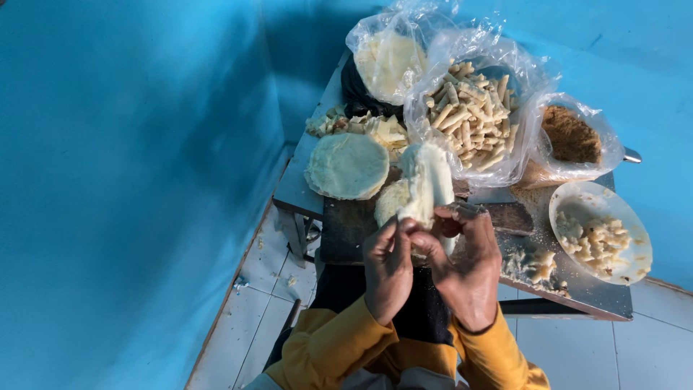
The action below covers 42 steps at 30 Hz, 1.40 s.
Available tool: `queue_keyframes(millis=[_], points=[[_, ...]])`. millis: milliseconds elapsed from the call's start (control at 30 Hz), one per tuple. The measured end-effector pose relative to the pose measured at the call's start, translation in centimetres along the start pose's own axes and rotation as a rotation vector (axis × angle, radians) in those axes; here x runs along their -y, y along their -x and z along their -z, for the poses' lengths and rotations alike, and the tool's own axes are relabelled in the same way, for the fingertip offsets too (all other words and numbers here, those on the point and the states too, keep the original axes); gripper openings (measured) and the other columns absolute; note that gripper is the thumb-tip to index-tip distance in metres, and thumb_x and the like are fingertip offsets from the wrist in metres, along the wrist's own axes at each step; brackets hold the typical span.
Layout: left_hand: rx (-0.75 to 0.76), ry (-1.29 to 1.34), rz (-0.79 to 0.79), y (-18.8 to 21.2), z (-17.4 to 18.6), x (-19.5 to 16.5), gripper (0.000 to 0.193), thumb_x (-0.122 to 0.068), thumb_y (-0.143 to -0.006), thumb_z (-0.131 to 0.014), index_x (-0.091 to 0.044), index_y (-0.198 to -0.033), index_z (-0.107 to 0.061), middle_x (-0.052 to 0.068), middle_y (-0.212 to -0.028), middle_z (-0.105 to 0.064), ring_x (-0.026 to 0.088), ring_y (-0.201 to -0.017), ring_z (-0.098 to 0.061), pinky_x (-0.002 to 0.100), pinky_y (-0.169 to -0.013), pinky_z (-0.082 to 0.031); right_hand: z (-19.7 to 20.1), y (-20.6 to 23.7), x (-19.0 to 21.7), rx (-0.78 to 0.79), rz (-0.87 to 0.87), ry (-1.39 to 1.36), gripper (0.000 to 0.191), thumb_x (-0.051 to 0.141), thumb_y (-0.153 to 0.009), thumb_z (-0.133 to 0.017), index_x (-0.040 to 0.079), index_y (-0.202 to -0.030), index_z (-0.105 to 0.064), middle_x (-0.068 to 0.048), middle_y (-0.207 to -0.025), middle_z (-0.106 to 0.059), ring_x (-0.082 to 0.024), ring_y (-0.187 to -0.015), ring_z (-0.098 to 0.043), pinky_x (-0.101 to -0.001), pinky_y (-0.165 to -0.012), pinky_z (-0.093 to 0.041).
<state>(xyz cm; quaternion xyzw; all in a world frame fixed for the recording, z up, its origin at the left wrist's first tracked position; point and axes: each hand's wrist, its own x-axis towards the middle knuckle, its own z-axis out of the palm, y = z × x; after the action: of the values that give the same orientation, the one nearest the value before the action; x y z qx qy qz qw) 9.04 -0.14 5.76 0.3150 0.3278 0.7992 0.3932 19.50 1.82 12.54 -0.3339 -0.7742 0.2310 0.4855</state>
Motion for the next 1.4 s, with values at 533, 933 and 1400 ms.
queue_keyframes(millis=[533,933,1400], points=[[-0.048,0.017,0.039,0.2,-0.7,-2.3,0.031,-0.022,-0.101,-0.069,-0.002,-0.124,-0.062,0.006,-0.109,-0.069,0.01,-0.095,-0.064,0.026,-0.082,-0.054,1.0,0.4,-3.0,0.019,-0.114,-0.2,0.013,-0.002,-0.097,-0.061,0.004,-0.108,-0.065,-0.01,-0.091,-0.074,-0.019,-0.078,-0.071,-0.0308,-0.07,-0.06],[0.039,-0.182,-0.067,1.0,-0.4,-2.7,0.018,-0.014,-0.104,-0.065,-0.001,-0.118,-0.065,0.007,-0.105,-0.071,0.01,-0.09,-0.066,0.026,-0.079,-0.056,0.4,0.2,-4.8,0.117,-0.197,-0.488,0.025,0.013,-0.099,-0.066,0.001,-0.119,-0.057,-0.007,-0.094,-0.068,-0.01,-0.071,-0.057,-0.0225,-0.063,-0.051],[-0.099,-0.099,0.091,1.6,1.4,-0.7,0.029,-0.027,-0.101,-0.064,-0.005,-0.12,-0.064,0.002,-0.102,-0.072,0.009,-0.089,-0.064,0.027,-0.078,-0.053,1.1,-0.7,-5.7,-0.031,-0.377,-0.561,0.027,0.022,-0.102,-0.072,-0.002,-0.113,-0.066,-0.014,-0.108,-0.074,-0.021,-0.091,-0.069,-0.0333,-0.083,-0.057]])
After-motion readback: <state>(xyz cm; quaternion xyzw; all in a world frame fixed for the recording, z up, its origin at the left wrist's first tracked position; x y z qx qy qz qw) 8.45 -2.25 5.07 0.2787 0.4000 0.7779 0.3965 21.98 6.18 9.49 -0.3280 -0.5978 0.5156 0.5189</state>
